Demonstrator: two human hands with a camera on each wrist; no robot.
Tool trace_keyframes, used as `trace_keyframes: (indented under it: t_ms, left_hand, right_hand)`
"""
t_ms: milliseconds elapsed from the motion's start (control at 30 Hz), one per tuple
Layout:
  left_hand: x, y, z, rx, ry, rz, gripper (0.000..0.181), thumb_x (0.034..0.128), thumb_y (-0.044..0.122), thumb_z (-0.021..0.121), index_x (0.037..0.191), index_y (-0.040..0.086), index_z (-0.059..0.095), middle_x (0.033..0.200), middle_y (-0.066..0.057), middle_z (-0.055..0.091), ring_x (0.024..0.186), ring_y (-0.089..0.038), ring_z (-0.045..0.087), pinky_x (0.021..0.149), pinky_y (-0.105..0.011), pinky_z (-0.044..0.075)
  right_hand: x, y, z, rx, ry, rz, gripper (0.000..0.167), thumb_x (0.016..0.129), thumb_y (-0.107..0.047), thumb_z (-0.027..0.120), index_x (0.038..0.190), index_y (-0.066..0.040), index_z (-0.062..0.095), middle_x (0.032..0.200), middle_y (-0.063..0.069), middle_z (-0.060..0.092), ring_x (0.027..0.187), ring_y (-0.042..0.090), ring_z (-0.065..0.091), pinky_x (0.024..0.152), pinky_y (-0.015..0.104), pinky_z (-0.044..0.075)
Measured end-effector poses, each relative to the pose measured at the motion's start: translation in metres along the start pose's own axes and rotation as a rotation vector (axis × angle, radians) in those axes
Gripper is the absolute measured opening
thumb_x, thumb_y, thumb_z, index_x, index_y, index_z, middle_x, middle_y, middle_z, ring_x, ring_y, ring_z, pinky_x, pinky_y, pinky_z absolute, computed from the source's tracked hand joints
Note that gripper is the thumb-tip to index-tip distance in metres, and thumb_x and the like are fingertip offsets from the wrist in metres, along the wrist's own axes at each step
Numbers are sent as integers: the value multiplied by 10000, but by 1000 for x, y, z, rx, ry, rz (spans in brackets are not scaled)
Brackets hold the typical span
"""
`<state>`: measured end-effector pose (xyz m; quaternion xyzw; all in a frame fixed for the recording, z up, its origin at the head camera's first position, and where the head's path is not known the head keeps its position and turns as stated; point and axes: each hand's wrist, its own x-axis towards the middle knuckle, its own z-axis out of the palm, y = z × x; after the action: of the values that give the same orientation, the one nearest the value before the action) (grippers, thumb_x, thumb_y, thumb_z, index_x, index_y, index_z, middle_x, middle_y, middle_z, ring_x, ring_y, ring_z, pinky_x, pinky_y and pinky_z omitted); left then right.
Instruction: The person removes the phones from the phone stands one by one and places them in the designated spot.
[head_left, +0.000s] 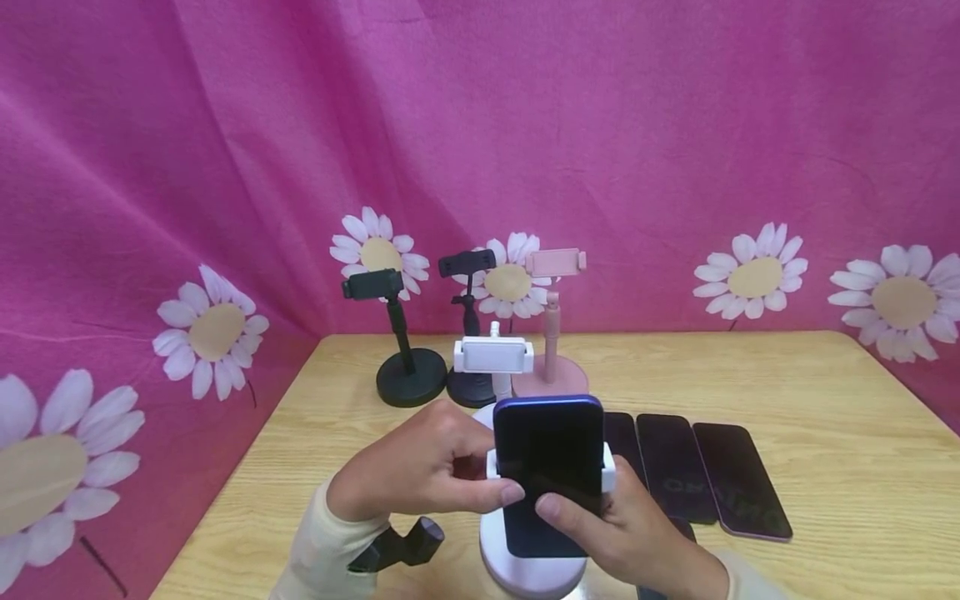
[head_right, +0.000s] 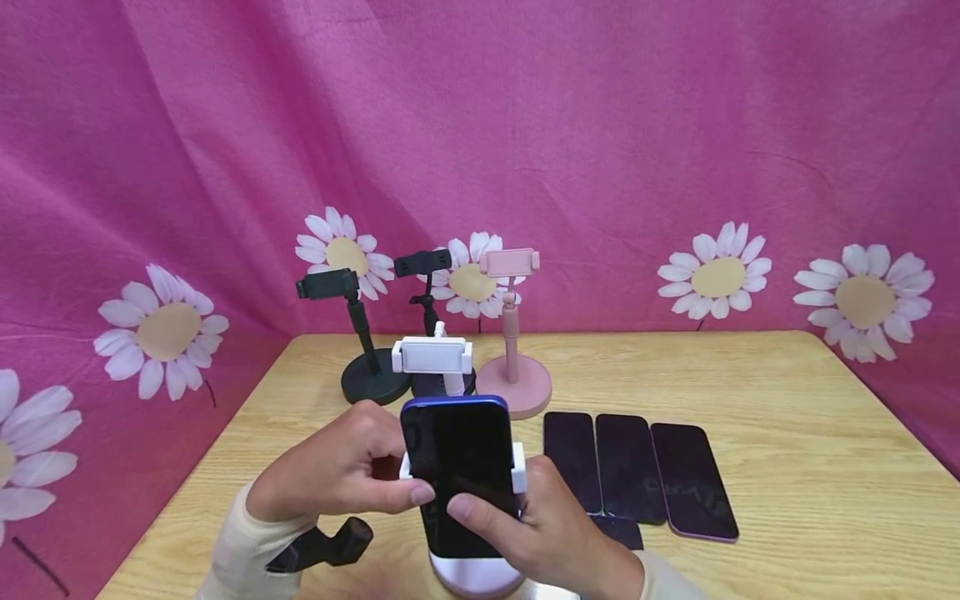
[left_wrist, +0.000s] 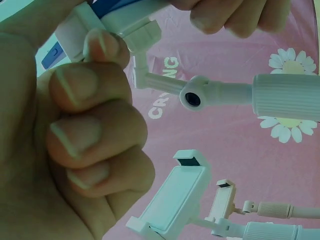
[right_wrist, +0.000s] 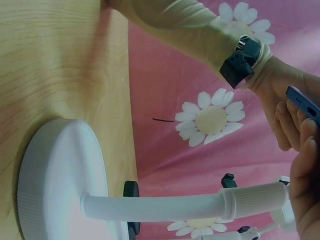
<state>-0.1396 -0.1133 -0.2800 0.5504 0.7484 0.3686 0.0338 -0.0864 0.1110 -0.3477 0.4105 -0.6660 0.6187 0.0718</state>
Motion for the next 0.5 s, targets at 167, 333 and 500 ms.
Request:
trace_keyframes:
  t_ms: [167, 333, 500]
  left_hand:
    - [-2, 2, -1, -7, -23, -34, 217, 884, 221, 665, 679, 150, 658, 544, 120, 474, 502, 48, 457, 446, -166, 410]
    - [-3, 4, -5, 34, -45, 4, 232, 896, 242, 653, 680, 159, 664, 537, 115, 487, 494, 74, 439, 425, -138, 376]
    - [-9, 5, -10, 56, -44, 5, 240, 891, 244, 656, 663, 171, 649, 527, 117, 471, 483, 90, 421, 406, -129, 356]
  right_hand:
    - [-1, 2, 2, -19, 10, -42, 447, 866, 162, 524, 1268, -32, 519, 1108, 100, 661, 943, 196, 662, 790, 363, 570]
    - [-3, 7, 4, -34, 37, -116, 492, 823, 205, 524, 1263, -14, 528, 1093, 116, 669, 935, 191, 661, 802, 353, 566]
    - [-4, 10, 4, -14, 39, -149, 510, 809, 232, 513, 1259, -4, 540, 1083, 130, 674, 929, 188, 676, 767, 356, 575]
